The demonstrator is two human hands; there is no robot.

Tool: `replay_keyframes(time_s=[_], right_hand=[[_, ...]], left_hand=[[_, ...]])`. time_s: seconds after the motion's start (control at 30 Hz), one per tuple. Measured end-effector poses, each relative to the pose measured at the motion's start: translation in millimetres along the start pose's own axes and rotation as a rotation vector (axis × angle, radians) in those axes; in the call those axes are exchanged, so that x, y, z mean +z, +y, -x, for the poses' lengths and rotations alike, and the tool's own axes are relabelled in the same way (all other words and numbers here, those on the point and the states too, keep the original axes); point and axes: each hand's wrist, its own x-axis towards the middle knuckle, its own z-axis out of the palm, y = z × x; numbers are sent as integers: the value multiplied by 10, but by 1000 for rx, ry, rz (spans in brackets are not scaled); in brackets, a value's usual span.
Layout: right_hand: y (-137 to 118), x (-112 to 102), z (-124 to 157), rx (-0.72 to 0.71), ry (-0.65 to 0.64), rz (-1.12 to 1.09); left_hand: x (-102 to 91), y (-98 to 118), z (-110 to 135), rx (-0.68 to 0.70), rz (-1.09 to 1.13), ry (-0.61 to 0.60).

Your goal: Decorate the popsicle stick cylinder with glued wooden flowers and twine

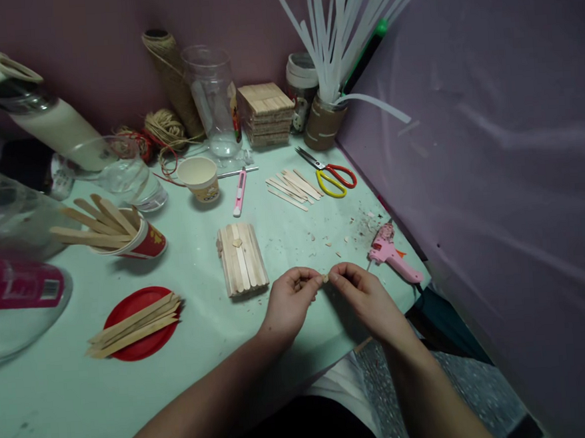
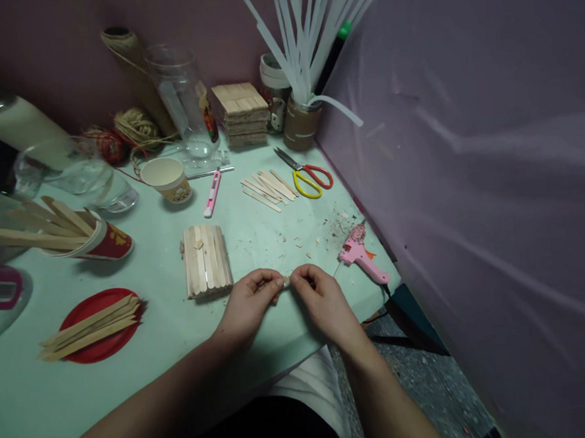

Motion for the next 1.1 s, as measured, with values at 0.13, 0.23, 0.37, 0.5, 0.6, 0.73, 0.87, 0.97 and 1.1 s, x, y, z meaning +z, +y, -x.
replay_keyframes(time_s=[0.13,0.23,0.37,0.5,0.6,0.73,0.87,0.97,1.1], right_hand=[[20,1,-8,4,-5,0],[23,3,-6,11,-14,-3],[18,4,2,17,-16,-1],[27,3,1,11,-9,-2],[39,6,-8,11,-4,-11],[50,16,-18,24,-5,-21],[60,26,-20,10,4,-33],[66,31,-16,9,9,-35],[58,41,-7,20,24,-41]], left_hand=[[-1,-8,-14,1,-16,-2],[-2,-12,-17,4,-19,-4],[-1,-7,-6,12,-21,-6],[2,0,-5,10,-34,-3],[2,0,-13,7,-33,5],[-1,-2,-16,5,-40,2],[0,-10,-15,8,-41,6],[2,-15,-14,10,-27,12],[1,-18,-11,6,-32,21]])
